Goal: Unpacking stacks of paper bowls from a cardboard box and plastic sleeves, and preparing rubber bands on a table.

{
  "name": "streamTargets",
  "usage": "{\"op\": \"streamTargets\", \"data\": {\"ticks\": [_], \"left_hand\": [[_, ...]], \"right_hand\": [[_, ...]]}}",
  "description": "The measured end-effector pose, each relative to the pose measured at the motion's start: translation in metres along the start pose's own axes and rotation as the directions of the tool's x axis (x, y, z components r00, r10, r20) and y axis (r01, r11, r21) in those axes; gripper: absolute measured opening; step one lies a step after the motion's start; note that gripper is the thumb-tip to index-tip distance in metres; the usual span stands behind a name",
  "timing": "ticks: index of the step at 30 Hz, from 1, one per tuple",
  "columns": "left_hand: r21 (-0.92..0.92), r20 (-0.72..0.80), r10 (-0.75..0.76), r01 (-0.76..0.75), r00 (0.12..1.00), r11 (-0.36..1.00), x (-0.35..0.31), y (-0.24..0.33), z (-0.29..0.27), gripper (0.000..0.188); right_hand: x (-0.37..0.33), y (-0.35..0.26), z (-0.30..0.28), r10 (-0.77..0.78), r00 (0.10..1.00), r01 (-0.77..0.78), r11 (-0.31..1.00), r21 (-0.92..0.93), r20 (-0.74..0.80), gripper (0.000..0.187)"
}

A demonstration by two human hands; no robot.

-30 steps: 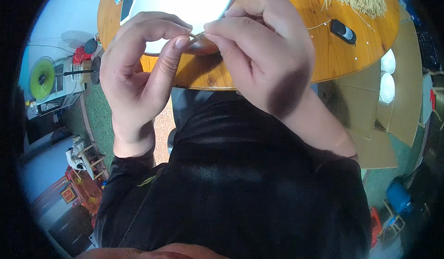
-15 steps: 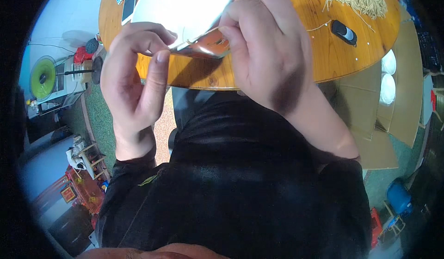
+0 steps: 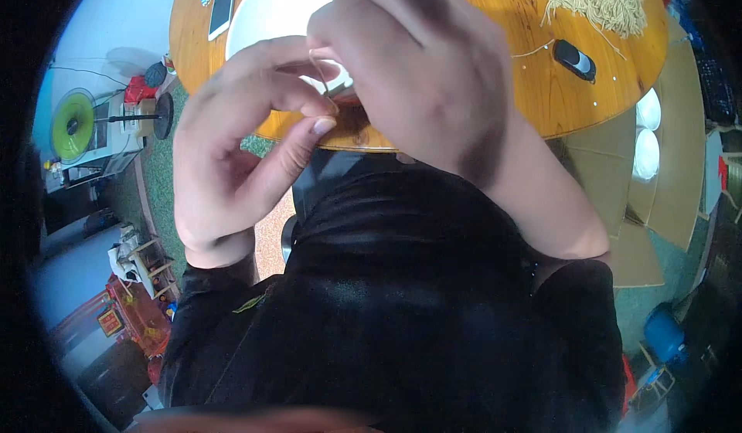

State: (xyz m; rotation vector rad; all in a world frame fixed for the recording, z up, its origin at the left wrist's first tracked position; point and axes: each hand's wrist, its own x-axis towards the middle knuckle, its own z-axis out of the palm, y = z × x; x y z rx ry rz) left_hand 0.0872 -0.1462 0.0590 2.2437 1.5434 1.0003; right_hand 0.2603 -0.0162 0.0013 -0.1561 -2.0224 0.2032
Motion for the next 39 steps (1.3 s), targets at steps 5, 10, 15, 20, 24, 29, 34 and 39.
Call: {"op": "streamTargets", "data": {"ticks": [5,10,15,20,24,29,34,39], "left_hand": [[-0.226,-0.020,-0.281,0.269,0.960,0.936,0.007,0.000,0.004,0.009],[-0.285,-0.036,-0.358,0.334,0.933,0.898,0.006,-0.006,0.010,0.010],[-0.381,-0.029,-0.354,0.317,0.935,0.869,0.008,-0.005,0.010,0.010],[-0.352,-0.047,-0.400,0.359,0.916,0.864,0.010,-0.002,0.014,0.014],[-0.327,-0.060,-0.433,0.392,0.899,0.860,0.012,0.007,0.015,0.015],[-0.336,-0.103,-0.517,0.460,0.850,0.822,0.013,0.007,0.019,0.015],[-0.128,-0.139,-0.367,0.351,0.920,0.928,0.012,0.010,0.024,0.013],[-0.072,-0.182,-0.354,0.347,0.917,0.935,0.009,0.006,0.027,0.014]], "right_hand": [[0.002,0.001,-0.001,-0.058,0.998,0.058,0.998,-0.003,-0.020,0.018],[-0.035,-0.032,-0.015,0.455,0.890,-0.445,0.853,0.272,0.028,0.026],[-0.037,-0.044,-0.010,0.589,0.800,-0.585,0.728,0.357,0.111,0.027],[-0.036,-0.037,-0.004,0.467,0.882,-0.461,0.824,0.329,0.066,0.022],[-0.034,-0.040,0.004,0.541,0.841,-0.491,0.765,0.416,-0.004,0.013],[-0.035,-0.038,0.007,0.395,0.918,-0.362,0.859,0.362,-0.020,0.014],[-0.051,-0.035,0.014,0.216,0.966,-0.188,0.963,0.192,-0.139,0.019],[-0.055,-0.028,0.018,0.155,0.975,-0.107,0.956,0.273,-0.159,0.022]]}}
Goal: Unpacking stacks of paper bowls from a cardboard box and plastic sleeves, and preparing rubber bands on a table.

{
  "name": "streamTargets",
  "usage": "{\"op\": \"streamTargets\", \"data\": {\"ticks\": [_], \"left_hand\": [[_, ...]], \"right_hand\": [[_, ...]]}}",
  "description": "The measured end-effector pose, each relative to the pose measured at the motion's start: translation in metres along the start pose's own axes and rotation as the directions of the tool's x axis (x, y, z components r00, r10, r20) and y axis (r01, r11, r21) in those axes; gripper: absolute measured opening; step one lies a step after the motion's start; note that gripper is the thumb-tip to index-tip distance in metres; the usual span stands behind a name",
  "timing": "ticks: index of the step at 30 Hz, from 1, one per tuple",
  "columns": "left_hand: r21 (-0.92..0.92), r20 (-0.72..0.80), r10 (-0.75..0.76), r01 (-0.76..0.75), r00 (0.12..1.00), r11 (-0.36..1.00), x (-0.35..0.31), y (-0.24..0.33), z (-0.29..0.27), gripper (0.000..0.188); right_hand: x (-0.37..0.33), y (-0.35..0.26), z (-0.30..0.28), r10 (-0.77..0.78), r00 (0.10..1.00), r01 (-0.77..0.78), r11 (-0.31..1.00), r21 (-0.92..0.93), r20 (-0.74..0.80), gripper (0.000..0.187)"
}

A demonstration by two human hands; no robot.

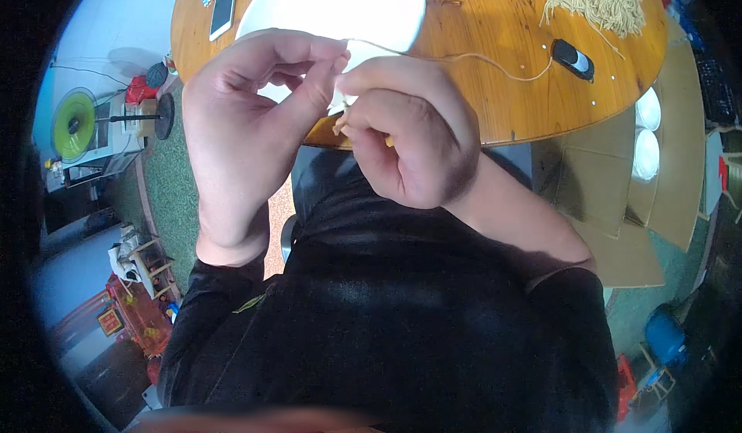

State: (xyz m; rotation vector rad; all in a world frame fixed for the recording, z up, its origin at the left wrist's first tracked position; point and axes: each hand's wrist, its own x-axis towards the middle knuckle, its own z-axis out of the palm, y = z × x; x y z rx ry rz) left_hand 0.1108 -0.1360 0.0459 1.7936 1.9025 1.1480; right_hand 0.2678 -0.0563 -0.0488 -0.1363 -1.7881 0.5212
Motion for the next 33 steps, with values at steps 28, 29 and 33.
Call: {"op": "streamTargets", "data": {"ticks": [28,29,33], "left_hand": [[-0.193,-0.066,0.382,-0.388,0.922,0.901,-0.011,-0.017,0.002,0.016],[-0.193,-0.065,0.383,-0.388,0.922,0.901,-0.012,-0.016,0.002,0.016],[-0.255,-0.067,0.264,-0.272,0.962,0.928,-0.016,-0.012,0.002,0.018]], "right_hand": [[0.052,-0.041,-0.043,0.697,0.643,-0.743,0.668,0.037,0.317,0.010],[0.052,-0.038,-0.043,0.674,0.668,-0.723,0.689,0.059,0.316,0.010],[0.053,-0.036,-0.048,0.640,0.687,-0.704,0.703,0.098,0.344,0.011]]}}
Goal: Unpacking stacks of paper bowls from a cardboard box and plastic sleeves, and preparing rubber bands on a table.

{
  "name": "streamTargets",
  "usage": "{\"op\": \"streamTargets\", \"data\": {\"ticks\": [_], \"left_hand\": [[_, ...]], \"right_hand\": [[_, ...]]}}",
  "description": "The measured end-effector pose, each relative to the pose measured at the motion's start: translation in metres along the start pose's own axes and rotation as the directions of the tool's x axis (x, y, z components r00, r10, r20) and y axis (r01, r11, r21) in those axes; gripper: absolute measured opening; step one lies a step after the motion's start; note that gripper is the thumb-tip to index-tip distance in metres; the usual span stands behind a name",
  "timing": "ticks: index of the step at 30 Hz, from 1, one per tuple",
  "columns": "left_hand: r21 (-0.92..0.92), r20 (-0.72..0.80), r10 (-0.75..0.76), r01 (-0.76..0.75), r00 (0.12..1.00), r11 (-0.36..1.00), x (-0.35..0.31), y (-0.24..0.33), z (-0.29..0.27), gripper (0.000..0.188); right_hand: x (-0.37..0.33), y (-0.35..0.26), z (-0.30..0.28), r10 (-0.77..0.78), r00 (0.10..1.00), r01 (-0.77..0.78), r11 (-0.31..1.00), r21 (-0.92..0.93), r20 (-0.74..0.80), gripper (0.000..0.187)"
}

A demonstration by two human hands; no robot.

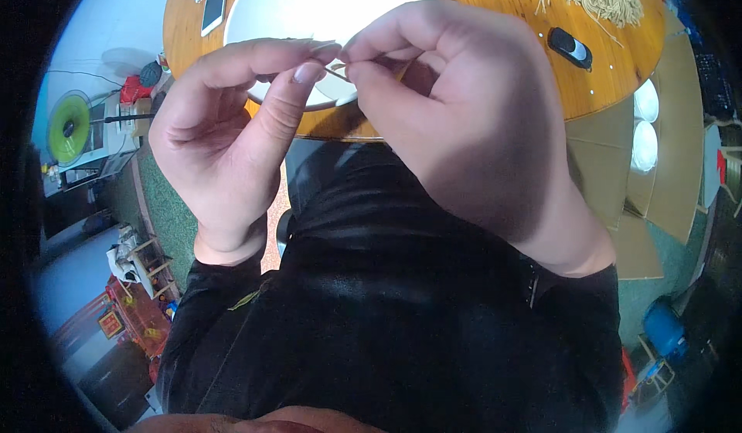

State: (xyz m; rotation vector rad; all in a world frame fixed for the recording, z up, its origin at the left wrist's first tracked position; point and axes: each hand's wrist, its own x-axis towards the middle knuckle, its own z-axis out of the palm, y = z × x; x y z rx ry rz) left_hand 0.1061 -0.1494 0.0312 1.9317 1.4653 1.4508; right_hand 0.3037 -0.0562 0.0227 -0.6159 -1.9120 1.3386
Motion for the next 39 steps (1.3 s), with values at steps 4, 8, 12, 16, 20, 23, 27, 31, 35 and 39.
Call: {"op": "streamTargets", "data": {"ticks": [4,8,12,16,20,23,27,31,35,39], "left_hand": [[-0.042,-0.025,-0.113,0.112,0.993,0.993,0.001,0.001,0.003,0.020],[-0.006,-0.014,-0.086,0.086,0.996,0.996,0.004,0.001,0.001,0.020],[0.070,0.043,-0.013,0.010,0.999,0.998,0.012,-0.002,0.000,0.020],[0.077,0.039,0.019,-0.022,0.999,0.997,0.017,0.002,0.002,0.019],[0.047,0.064,0.056,-0.059,0.996,0.997,0.020,-0.004,0.003,0.018],[0.002,0.102,0.066,-0.067,0.993,0.998,0.021,-0.004,0.004,0.017],[0.150,0.097,0.136,-0.149,0.986,0.977,0.015,-0.007,-0.004,0.026],[0.298,0.143,0.200,-0.235,0.969,0.925,0.015,-0.002,0.002,0.026],[0.343,0.106,0.256,-0.277,0.961,0.898,0.013,-0.007,0.007,0.021],[0.325,0.115,0.321,-0.341,0.940,0.882,0.015,-0.013,0.009,0.020]], "right_hand": [[0.000,0.009,-0.001,-0.123,0.992,0.124,0.992,-0.031,0.023,0.010],[0.003,0.012,-0.002,-0.085,0.995,0.085,0.996,0.005,0.045,0.011],[0.005,-0.005,-0.007,0.130,0.989,-0.135,0.988,0.071,0.076,0.010],[0.006,0.007,-0.009,-0.011,0.995,0.011,1.000,0.008,0.099,0.010],[0.004,0.017,-0.007,-0.072,0.996,0.073,0.997,-0.021,0.055,0.011],[0.003,0.009,-0.008,-0.044,0.998,0.046,0.998,-0.042,0.038,0.010],[0.000,0.002,-0.009,0.194,0.981,-0.194,0.980,-0.036,0.005,0.012],[0.000,0.005,-0.009,0.247,0.969,-0.247,0.968,0.036,-0.019,0.013],[0.003,0.005,-0.010,0.247,0.969,-0.247,0.968,0.034,0.004,0.012],[0.002,0.007,-0.015,0.213,0.977,-0.213,0.977,0.028,0.019,0.011]]}}
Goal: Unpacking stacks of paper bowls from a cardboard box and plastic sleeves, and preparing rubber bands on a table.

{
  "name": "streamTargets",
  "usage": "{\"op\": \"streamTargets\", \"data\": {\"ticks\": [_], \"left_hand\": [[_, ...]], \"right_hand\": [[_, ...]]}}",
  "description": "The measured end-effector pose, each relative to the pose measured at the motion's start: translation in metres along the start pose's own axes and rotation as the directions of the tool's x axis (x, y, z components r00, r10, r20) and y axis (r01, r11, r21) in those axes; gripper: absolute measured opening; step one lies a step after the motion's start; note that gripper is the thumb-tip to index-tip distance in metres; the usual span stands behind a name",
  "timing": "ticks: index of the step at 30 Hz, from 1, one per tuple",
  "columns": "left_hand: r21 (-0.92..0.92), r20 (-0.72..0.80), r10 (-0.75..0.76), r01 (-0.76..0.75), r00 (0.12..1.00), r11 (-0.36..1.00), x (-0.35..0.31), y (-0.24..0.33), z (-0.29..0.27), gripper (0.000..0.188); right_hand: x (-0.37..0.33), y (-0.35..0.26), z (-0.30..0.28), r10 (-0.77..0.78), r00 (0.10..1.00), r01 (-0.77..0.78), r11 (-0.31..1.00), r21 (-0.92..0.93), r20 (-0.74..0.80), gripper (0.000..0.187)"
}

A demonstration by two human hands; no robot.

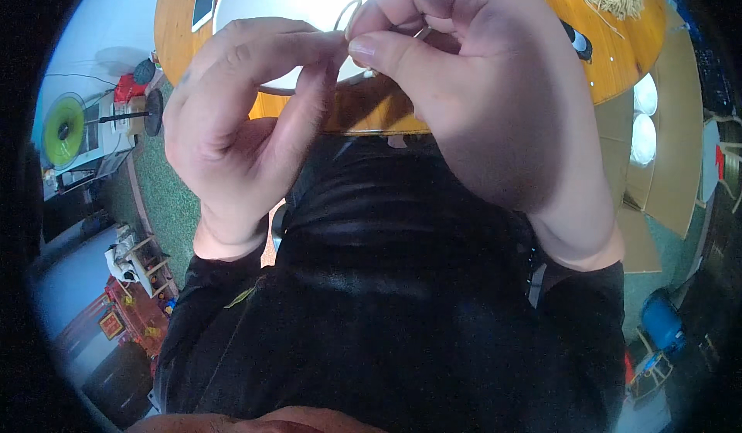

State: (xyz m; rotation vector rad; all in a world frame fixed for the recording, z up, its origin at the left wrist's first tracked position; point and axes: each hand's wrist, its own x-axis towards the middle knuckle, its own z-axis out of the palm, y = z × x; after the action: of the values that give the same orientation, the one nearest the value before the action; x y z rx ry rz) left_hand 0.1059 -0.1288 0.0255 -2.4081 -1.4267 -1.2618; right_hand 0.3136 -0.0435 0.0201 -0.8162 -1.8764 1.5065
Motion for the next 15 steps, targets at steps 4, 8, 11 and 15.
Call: {"op": "streamTargets", "data": {"ticks": [4,8,11,15], "left_hand": [[0.023,-0.006,0.022,-0.022,1.000,0.999,-0.004,-0.002,0.006,0.020],[0.044,-0.033,0.049,-0.048,0.998,0.998,-0.005,-0.001,0.009,0.021],[0.061,-0.021,0.042,-0.040,0.999,0.997,-0.006,-0.002,0.010,0.020],[0.034,-0.018,0.007,-0.007,1.000,0.999,-0.004,0.000,0.011,0.018]], "right_hand": [[-0.001,-0.006,-0.001,0.021,0.999,-0.021,1.000,0.018,0.024,0.010],[0.000,-0.005,-0.006,0.026,0.998,-0.024,0.999,-0.034,0.062,0.011],[0.001,-0.005,-0.006,0.031,0.998,-0.030,0.999,-0.023,0.050,0.012],[0.004,-0.003,-0.011,0.026,0.998,-0.026,1.000,0.001,0.053,0.016]]}}
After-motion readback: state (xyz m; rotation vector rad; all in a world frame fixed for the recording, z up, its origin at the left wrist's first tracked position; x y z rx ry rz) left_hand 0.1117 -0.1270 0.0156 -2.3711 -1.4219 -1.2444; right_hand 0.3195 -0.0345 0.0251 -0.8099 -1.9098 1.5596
